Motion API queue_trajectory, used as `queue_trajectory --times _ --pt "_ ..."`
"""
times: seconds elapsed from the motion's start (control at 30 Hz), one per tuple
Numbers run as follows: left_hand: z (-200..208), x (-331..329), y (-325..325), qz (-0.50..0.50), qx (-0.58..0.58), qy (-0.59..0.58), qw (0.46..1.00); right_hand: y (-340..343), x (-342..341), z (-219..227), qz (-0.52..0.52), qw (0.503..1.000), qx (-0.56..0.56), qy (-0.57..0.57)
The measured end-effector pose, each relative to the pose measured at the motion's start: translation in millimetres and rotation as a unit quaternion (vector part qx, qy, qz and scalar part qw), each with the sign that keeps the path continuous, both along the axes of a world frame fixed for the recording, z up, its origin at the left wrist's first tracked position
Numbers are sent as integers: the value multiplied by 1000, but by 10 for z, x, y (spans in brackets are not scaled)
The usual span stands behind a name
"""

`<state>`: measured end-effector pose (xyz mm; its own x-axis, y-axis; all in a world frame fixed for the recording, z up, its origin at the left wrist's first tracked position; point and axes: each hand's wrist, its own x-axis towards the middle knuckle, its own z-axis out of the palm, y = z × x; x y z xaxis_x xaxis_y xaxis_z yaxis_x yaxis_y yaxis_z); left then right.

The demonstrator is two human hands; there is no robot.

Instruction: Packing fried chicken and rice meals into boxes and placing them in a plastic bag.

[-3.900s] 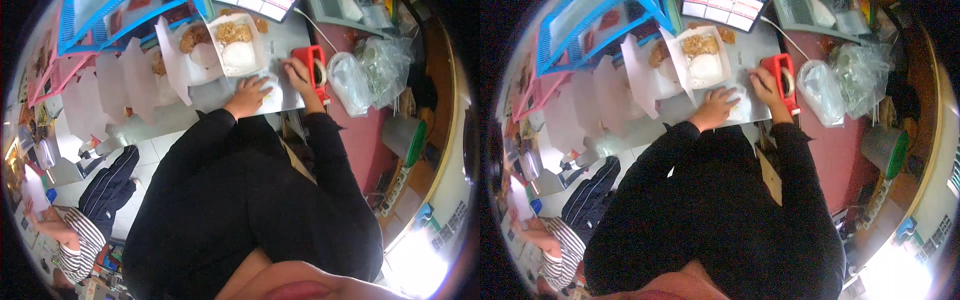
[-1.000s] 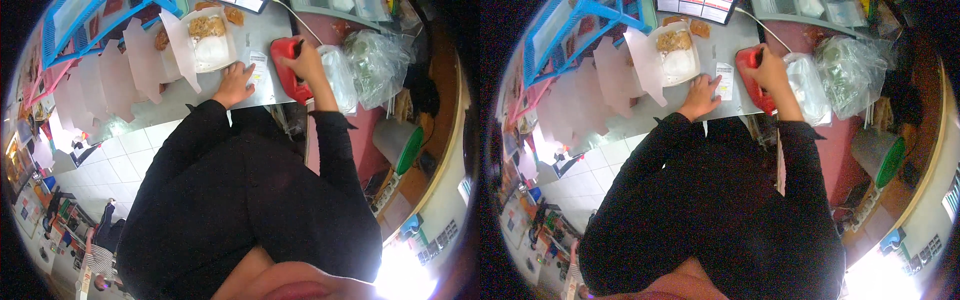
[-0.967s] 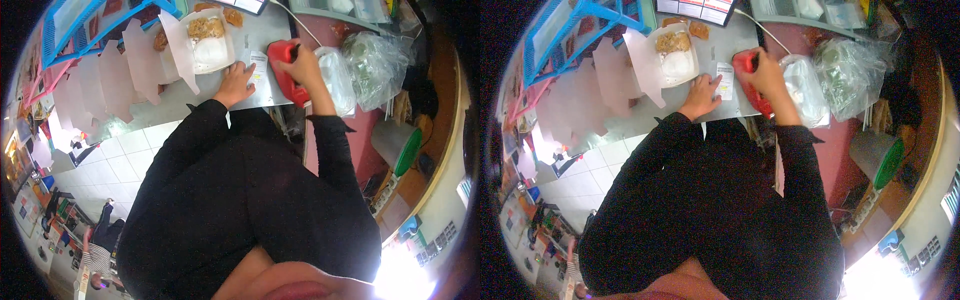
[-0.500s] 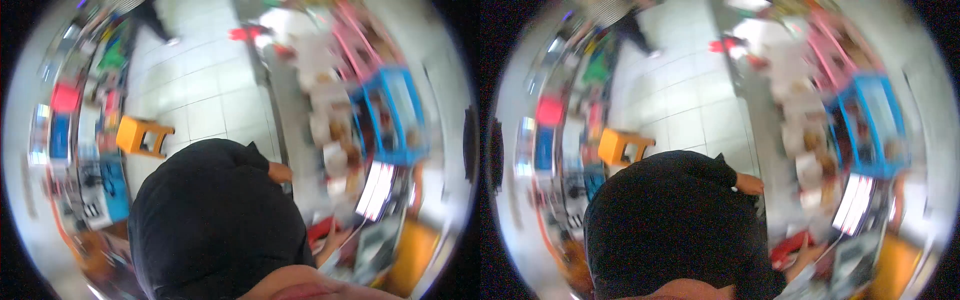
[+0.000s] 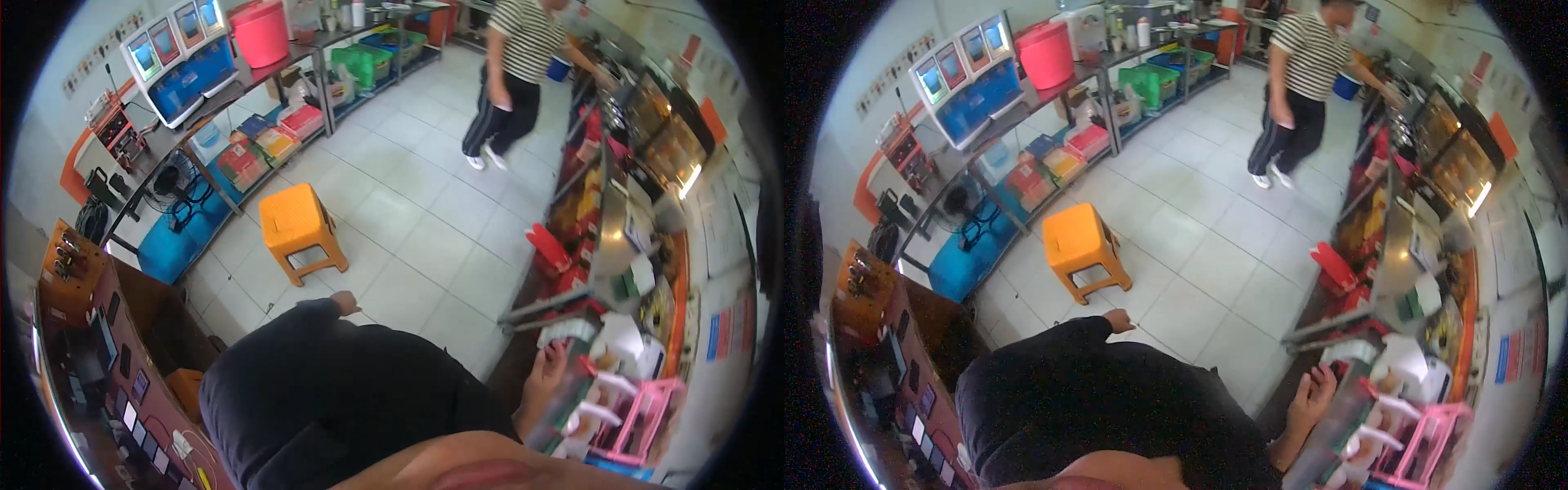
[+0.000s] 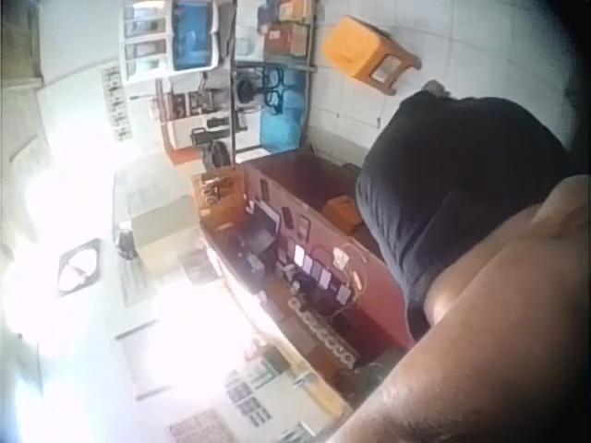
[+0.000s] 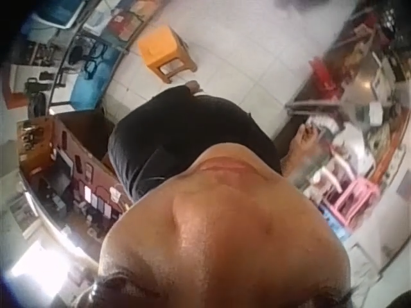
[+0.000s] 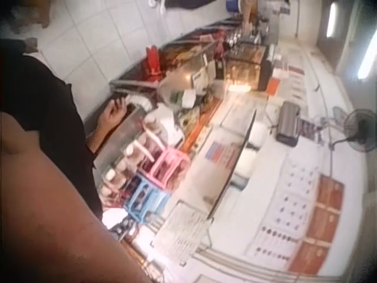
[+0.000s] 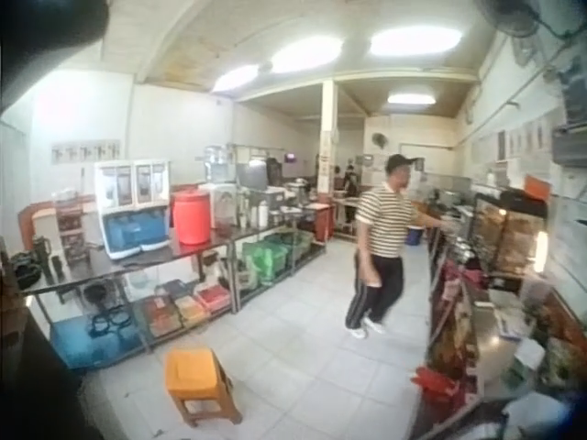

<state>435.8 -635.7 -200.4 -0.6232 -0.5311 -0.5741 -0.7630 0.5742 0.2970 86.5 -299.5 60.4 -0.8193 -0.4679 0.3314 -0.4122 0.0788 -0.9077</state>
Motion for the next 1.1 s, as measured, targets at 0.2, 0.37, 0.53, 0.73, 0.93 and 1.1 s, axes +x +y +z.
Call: queue_trajectory --times 0.2,0.37,0.53,0.73,0.93,1.1 --pt "4 597 -1421 88 -144 -26 985 -2195 -842 279 115 992 42 15" --pt "-472 474 -2196 185 -121 -83 972 -4267 -1844 -140 163 983 84 10" --pt "-440 1 -3472 291 -36 -44 955 -7616 -2646 -590 287 946 149 -33" --pt "441 -101 -5146 560 97 110 815 -11868 -956 187 556 818 87 -117" --pt "86 362 -6388 609 79 171 771 -14882 830 444 656 746 101 -45" --pt "-344 1178 -6638 586 12 30 810 -16988 1718 292 590 760 135 -236"
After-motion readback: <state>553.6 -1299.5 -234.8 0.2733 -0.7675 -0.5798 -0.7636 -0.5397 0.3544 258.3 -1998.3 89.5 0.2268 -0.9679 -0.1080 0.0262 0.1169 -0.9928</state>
